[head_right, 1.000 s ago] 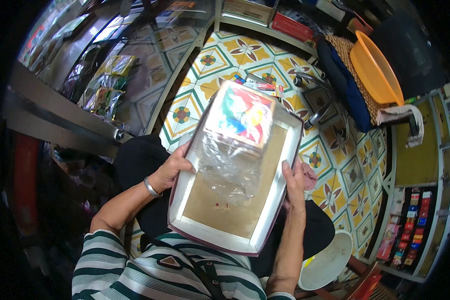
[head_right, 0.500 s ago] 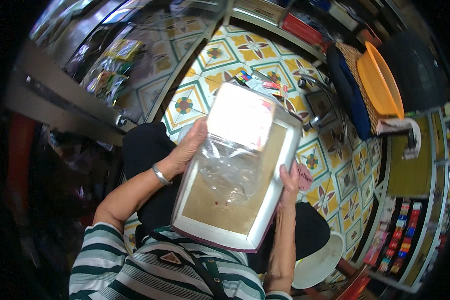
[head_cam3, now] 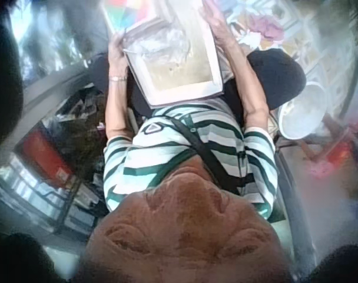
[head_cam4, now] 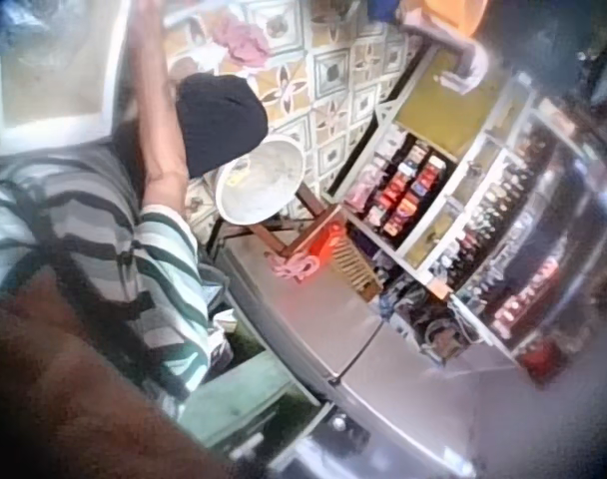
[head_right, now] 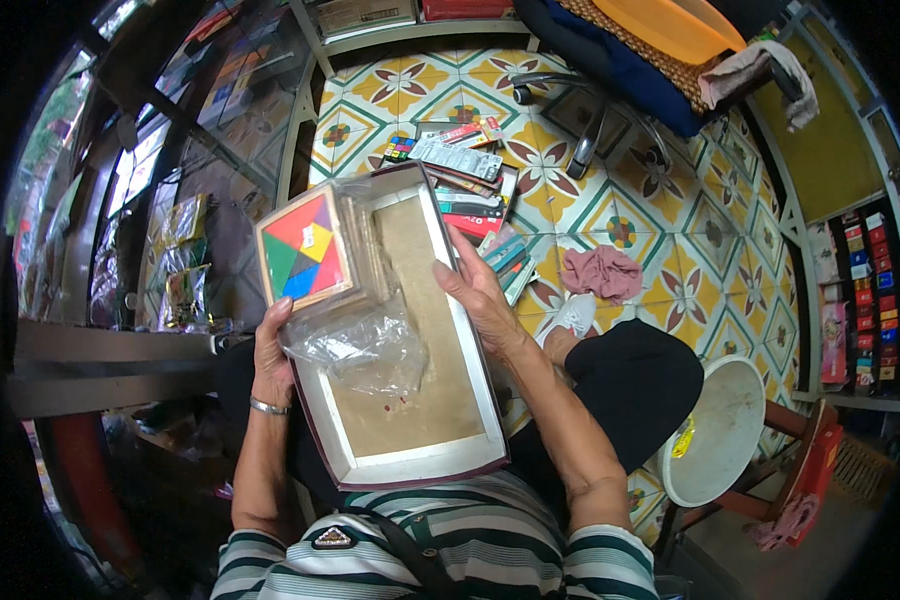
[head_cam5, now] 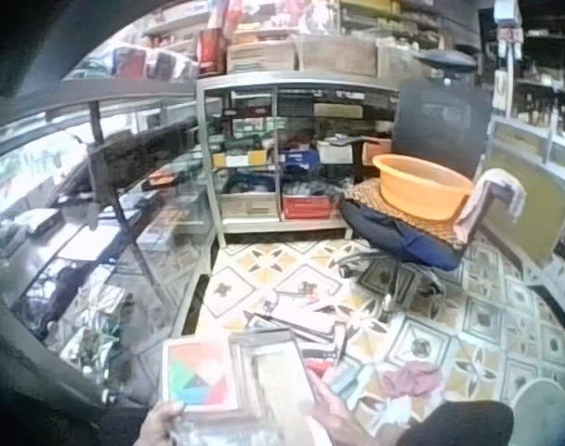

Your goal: The person wipes a small wooden box and a larger cardboard box with a pink cloth, then places the wooden box and several packaged stationery items into the larger box.

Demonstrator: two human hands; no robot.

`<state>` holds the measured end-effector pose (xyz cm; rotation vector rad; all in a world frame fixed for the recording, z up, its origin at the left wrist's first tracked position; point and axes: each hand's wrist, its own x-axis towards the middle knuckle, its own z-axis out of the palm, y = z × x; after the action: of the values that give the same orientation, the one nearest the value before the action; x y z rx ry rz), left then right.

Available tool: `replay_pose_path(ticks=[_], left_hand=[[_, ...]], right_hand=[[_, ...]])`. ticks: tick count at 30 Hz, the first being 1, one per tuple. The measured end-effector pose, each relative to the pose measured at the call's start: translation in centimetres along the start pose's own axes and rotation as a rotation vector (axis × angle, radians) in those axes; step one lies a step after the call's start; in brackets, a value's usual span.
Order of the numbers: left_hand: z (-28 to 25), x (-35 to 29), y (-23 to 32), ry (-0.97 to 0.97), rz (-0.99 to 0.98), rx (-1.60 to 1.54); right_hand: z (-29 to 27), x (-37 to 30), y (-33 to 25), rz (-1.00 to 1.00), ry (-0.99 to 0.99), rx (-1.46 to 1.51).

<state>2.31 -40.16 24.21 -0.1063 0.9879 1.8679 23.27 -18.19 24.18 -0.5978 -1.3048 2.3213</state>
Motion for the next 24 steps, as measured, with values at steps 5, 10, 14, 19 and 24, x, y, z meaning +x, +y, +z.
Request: replay_pose_path(ticks=[5,10,14,19,24], left_hand=[[-2.1,-1.1,0.4,0.144,0.171,-0.019],[-3.3,-1.3,1.0,0.129,0.168,-0.023],[-1.9,-0.2,0.7,0.19,0.142,0.026],[-3.6,-1.4,0.4,0.295,0.168,0.046],[-4.9,-0.2,0.6,0.285,0.13,0.054]], right_hand=[[-2.2,1.3,2.5,0.13,-0.101,0.409],[-10.8,2.7,12.7,0.438,0.617,0.031],[-21.4,1.7,22.1,0.292,1.056,-0.472],[-18.8,3.0,16.9,-0.042,0.826,-1.231],[-17.4,5.9,11.6,-0.138,0.116,-1.913]])
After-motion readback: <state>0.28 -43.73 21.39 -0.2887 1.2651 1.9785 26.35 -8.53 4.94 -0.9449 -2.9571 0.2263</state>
